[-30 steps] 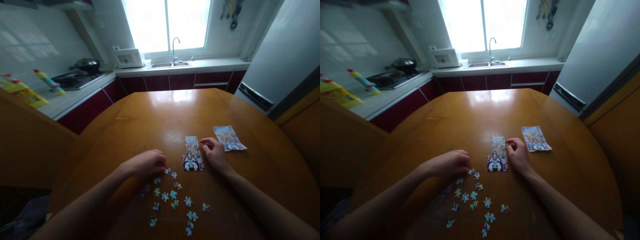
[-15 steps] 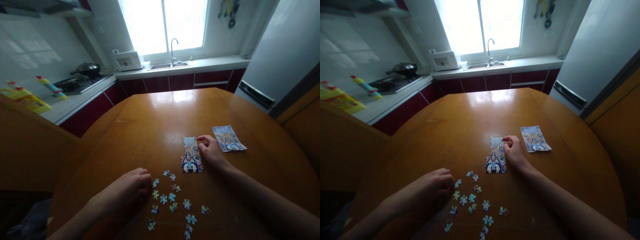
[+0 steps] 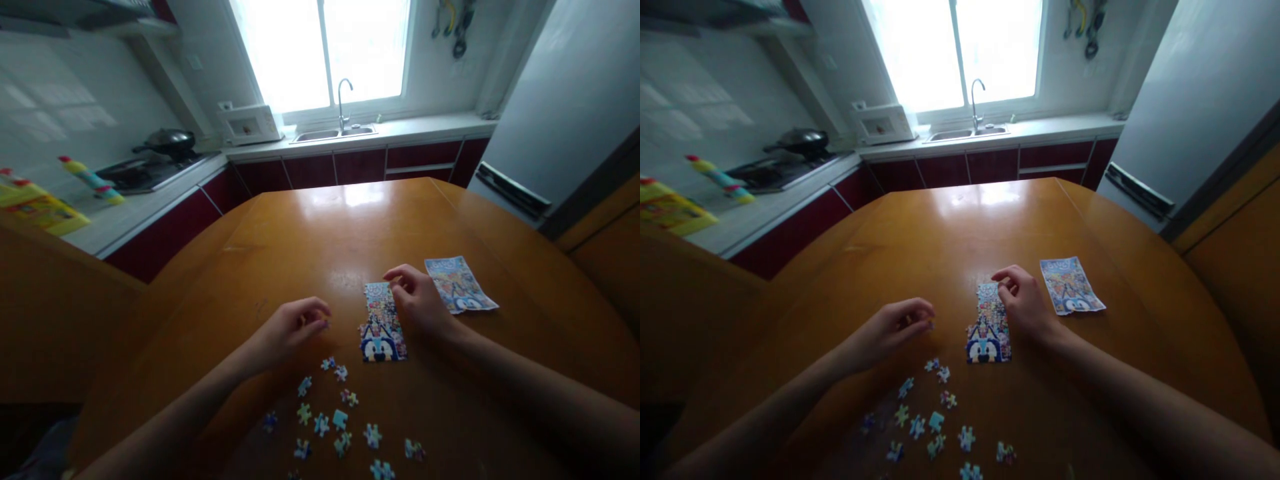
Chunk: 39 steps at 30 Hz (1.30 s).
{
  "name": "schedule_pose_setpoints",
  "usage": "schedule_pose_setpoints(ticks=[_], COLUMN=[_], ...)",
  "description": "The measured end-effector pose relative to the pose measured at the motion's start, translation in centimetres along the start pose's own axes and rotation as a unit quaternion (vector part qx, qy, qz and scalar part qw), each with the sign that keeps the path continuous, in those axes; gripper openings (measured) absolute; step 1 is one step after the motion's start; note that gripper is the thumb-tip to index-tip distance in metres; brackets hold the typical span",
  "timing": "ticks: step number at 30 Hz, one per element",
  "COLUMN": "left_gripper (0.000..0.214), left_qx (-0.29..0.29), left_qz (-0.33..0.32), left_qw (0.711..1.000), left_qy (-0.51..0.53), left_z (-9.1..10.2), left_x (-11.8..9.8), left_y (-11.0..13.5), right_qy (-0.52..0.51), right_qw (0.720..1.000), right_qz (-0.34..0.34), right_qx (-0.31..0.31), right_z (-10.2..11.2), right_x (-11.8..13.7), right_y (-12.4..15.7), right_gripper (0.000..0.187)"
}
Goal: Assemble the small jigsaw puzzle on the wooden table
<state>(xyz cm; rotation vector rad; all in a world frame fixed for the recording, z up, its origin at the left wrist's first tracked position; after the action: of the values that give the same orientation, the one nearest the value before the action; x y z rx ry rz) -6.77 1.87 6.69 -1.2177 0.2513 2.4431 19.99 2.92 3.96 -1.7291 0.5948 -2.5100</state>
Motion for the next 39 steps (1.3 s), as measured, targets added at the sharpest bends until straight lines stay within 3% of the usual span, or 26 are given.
schedule_pose_setpoints(ticks=[4,7,12,17,21,24,26,34,39], left_gripper=[0.021,0.022,0.021,0.017,0.018,0.014,0.011,0.008,0.009], left_qx=[-0.070,-0.107,-0.143,-0.134,-0.127,-0.132,-0.130,-0.122,-0.078], left_qz=[-0.026,-0.024,-0.026,-0.045,-0.135,-0.244,-0.282,-0.310,-0.302], left_qw=[0.991,0.985,0.978,0.978,0.977,0.960,0.951,0.942,0.948], left_qy=[0.108,0.135,0.150,0.152,0.104,0.043,0.017,-0.028,-0.070], left_z=[-3.8,-5.3,-5.5,-5.6,-5.1,-4.6,-4.4,-4.6,-4.8], left_x=[0.3,0.9,1.6,1.4,0.4,-0.7,-1.0,-0.7,-0.3], left_y=[-4.2,-5.3,-4.8,-4.4,-4.2,-3.8,-3.5,-3.5,-3.6], right_qy=[-0.010,-0.029,-0.026,-0.022,-0.003,0.017,0.022,0.033,0.047], right_qw=[0.995,0.985,0.963,0.947,0.940,0.936,0.934,0.925,0.945], right_qz=[0.098,0.151,0.242,0.297,0.322,0.330,0.335,0.347,0.302], right_qx=[0.033,0.074,0.116,0.121,0.110,0.117,0.127,0.152,0.113], right_z=[-1.3,-1.9,-2.3,-2.7,-2.5,-2.3,-2.4,-2.4,-1.3], right_x=[0.1,-0.1,0.4,1.2,1.2,1.0,1.0,1.1,0.7], right_y=[0.2,0.5,1.1,1.4,1.5,1.5,1.6,1.7,0.8], right_gripper=[0.016,0.016,0.013,0.002,0.004,0.003,0.004,0.003,0.010])
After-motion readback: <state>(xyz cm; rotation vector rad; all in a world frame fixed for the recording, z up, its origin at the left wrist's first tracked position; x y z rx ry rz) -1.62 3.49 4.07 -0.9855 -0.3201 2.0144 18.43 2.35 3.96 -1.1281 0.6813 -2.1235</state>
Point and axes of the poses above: each hand's wrist, its own y-axis away from the middle knuckle, its own z-axis out of the back of the hand, x = y × z, the point moved 4 cm from there along -y, towards the middle knuckle, and after that the axes turned 10 degrees about -x, right-handed, at the moved point
